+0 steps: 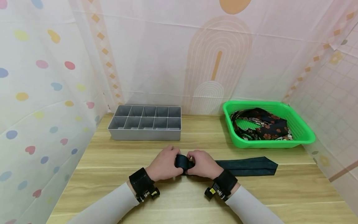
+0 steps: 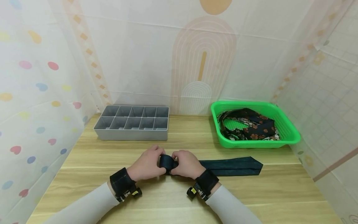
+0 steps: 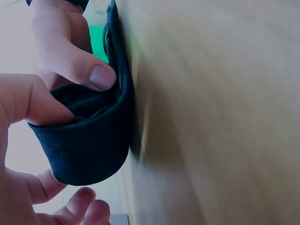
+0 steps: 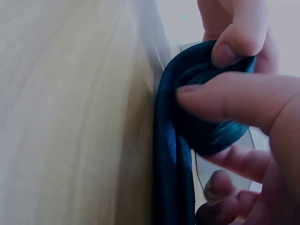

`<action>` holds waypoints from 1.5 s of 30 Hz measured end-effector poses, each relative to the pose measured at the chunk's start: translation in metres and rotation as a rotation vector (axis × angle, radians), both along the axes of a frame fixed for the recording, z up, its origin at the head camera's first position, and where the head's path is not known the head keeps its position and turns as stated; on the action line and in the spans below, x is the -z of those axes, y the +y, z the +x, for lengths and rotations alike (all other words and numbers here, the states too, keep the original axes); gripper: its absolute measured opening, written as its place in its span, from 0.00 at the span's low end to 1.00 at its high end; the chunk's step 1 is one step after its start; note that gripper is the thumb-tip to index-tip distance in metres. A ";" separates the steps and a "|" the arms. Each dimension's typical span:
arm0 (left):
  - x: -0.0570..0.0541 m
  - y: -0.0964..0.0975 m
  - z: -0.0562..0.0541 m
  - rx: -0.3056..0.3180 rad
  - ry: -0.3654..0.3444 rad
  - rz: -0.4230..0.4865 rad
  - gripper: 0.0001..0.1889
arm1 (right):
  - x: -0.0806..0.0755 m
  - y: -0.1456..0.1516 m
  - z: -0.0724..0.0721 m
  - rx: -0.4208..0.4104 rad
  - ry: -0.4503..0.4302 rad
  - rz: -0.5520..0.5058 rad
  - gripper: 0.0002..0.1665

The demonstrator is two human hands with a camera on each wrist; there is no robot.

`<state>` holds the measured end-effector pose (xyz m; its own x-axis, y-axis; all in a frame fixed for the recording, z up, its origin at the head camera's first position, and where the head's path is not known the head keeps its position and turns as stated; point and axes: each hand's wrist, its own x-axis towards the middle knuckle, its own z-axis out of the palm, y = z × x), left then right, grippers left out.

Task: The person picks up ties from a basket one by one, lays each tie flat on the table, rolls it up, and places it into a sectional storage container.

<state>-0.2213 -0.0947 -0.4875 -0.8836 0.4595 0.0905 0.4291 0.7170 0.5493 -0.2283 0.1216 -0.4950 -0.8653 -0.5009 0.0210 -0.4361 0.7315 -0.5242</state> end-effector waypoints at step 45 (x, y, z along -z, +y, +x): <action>0.003 -0.002 -0.004 -0.037 -0.043 0.007 0.18 | -0.007 -0.001 0.005 0.032 0.085 -0.073 0.19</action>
<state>-0.2251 -0.0969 -0.4907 -0.9029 0.4263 0.0546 0.3783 0.7280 0.5718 -0.2235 0.1209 -0.4880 -0.8742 -0.4677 0.1303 -0.4585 0.7070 -0.5385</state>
